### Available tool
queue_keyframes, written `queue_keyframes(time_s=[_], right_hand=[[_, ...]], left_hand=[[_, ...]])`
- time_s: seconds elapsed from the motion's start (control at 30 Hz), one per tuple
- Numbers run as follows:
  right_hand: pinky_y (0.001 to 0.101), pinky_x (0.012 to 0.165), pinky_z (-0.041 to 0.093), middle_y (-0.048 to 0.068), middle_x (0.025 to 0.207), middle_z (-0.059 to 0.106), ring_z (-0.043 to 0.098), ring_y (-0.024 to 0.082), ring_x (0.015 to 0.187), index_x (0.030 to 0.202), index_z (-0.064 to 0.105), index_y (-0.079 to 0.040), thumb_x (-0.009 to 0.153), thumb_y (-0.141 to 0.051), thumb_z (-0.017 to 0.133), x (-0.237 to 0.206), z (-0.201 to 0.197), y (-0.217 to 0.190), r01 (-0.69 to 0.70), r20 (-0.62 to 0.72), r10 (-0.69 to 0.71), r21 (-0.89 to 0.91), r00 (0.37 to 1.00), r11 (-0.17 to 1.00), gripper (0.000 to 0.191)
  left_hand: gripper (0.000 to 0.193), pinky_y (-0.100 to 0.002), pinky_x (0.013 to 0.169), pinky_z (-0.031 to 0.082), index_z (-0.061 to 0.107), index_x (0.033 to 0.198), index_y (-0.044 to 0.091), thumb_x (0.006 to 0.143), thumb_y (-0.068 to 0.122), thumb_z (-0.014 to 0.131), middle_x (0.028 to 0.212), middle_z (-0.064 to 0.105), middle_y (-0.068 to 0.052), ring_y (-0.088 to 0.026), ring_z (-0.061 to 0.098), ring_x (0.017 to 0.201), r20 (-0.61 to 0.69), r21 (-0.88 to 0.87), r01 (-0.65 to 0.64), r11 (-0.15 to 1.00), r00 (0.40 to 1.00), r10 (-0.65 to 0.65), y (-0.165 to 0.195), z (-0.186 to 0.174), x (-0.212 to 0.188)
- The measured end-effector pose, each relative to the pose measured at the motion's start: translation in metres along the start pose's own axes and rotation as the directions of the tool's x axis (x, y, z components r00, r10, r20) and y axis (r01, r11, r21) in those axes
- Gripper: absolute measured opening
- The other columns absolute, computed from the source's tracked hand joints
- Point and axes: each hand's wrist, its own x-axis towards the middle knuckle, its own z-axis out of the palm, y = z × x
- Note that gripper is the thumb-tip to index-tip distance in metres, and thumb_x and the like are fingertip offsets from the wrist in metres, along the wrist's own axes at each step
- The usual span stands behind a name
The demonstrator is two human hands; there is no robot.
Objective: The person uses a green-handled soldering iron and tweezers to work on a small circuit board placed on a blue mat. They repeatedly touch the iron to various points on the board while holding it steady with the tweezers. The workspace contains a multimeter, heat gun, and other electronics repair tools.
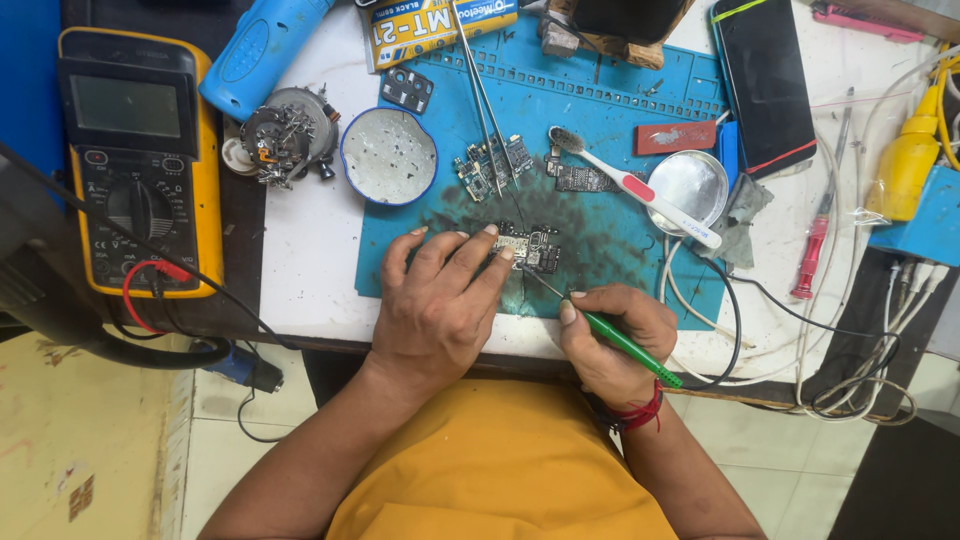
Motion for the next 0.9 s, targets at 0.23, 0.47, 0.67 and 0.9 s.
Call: queue_keyframes(time_s=[0.23,0.47,0.67,0.9], right_hand=[[0.0232,0.064,0.050,0.007,0.082,0.070,0.065,0.010,0.068,0.092,0.068,0.001,0.085,0.005,0.074,0.005,-0.006,0.005,-0.031,-0.002,0.031,-0.014,1.000,0.999,0.010],[0.0229,0.064,0.051,0.007,0.083,0.070,0.065,0.010,0.070,0.093,0.068,0.001,0.086,0.004,0.075,0.005,-0.006,0.007,-0.019,-0.007,0.019,-0.014,1.000,1.000,0.011],[0.0228,0.063,0.050,0.006,0.081,0.070,0.064,0.009,0.068,0.093,0.068,0.001,0.085,0.005,0.075,0.008,-0.008,0.009,-0.014,-0.006,0.014,-0.026,1.000,1.000,0.011],[0.0229,0.063,0.050,0.006,0.080,0.069,0.064,0.009,0.068,0.092,0.068,0.001,0.085,0.005,0.075,0.013,-0.012,0.013,-0.018,-0.014,0.018,-0.021,1.000,1.000,0.011]], left_hand=[[0.028,-0.046,0.111,0.034,0.075,0.122,0.009,0.096,0.017,0.069,0.131,0.069,-0.006,-0.022,0.060,0.117,-0.002,0.006,-0.002,1.000,1.000,0.002,0.002,0.007,0.007],[0.029,-0.046,0.111,0.034,0.075,0.121,0.009,0.095,0.017,0.068,0.131,0.069,-0.007,-0.022,0.060,0.117,0.007,-0.004,0.000,1.000,1.000,0.000,0.002,0.007,0.007],[0.027,-0.046,0.112,0.034,0.075,0.121,0.010,0.096,0.017,0.069,0.131,0.069,-0.006,-0.022,0.059,0.117,0.003,0.001,0.002,1.000,1.000,-0.002,0.003,0.010,0.010],[0.027,-0.046,0.111,0.035,0.075,0.121,0.010,0.095,0.017,0.069,0.131,0.069,-0.006,-0.021,0.059,0.117,0.001,-0.005,0.001,1.000,1.000,-0.001,0.006,0.015,0.017]])
